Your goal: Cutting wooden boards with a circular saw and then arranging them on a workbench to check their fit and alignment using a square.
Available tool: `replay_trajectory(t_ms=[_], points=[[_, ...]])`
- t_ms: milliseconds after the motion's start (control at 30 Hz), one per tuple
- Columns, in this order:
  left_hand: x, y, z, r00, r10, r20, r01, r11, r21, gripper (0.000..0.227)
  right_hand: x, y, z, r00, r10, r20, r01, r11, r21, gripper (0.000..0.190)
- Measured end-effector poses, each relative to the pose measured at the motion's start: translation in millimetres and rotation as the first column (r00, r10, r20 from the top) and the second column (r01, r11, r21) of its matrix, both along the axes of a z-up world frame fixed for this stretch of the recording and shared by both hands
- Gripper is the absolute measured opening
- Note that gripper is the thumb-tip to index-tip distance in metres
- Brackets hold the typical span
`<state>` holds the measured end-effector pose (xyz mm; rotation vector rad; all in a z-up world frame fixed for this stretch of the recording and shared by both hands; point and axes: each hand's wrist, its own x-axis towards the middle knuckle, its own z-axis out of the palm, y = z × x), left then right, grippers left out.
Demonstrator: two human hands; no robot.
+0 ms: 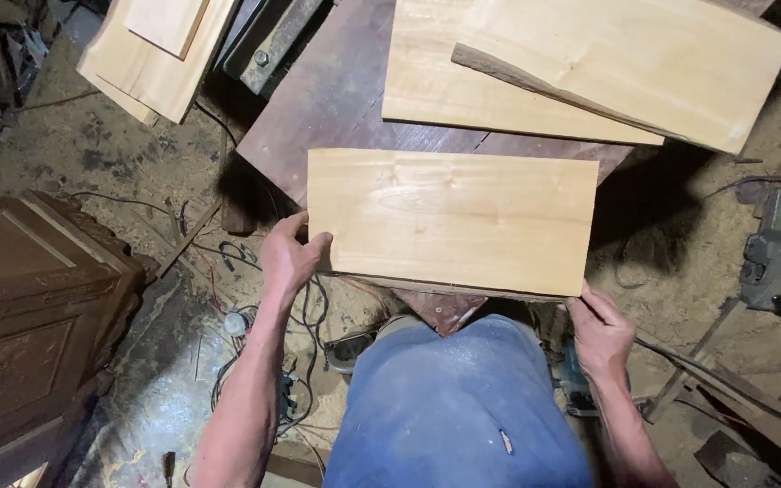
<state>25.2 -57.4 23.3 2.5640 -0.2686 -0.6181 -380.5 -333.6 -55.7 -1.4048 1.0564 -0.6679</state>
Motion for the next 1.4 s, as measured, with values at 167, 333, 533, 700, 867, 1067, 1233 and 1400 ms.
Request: replay_trajectory(t_ms=[167,333,533,700,867,1067,1233,1400], points=[[-1.2,0.5,-2.0,1.000,-0.004,0.013,0.004,1.000,0.015,0.059,-6.5,-1.9,-13.3,1.000,0.004,-0.004,-0.004,1.000,-0.016,0.032],[-2.5,2.0,-4.9,0.999,-0.014,0.038,0.013,1.000,0.020,0.057,-4.9,-1.2,-8.7,1.000,0.001,0.001,-0.001,0.999,-0.039,0.031],[-1.7,8.1,-15.7,0.999,-0.010,0.040,0.009,1.000,0.009,0.054,-9.1,-1.7,-18.2,1.000,-0.006,0.021,0.007,1.000,-0.020,0.032],[-3.4,4.3,-6.9,0.999,-0.008,0.044,0.008,1.000,-0.006,0.054,-2.5,0.4,-12.0,0.999,-0.033,0.013,0.033,0.999,0.013,0.031],[-2.9,4.4,-5.7,0.999,0.013,0.031,-0.013,1.000,-0.028,0.055,-1.0,5.8,-5.0,0.998,-0.057,0.014,0.056,0.998,0.032,0.030],[-2.6,3.9,-3.7,1.000,0.023,0.021,-0.023,0.999,-0.026,0.055,5.6,6.6,3.8,0.997,-0.080,0.006,0.080,0.996,0.040,0.029],[-1.2,4.6,-9.3,0.999,0.025,0.029,-0.024,0.999,-0.035,0.055,-0.3,3.2,-14.4,0.995,-0.101,0.016,0.100,0.994,0.037,0.030],[-2.8,4.2,-5.3,0.999,0.004,0.039,-0.003,1.000,-0.023,0.055,10.2,6.4,9.2,0.992,-0.112,-0.051,0.115,0.991,0.066,0.030]])
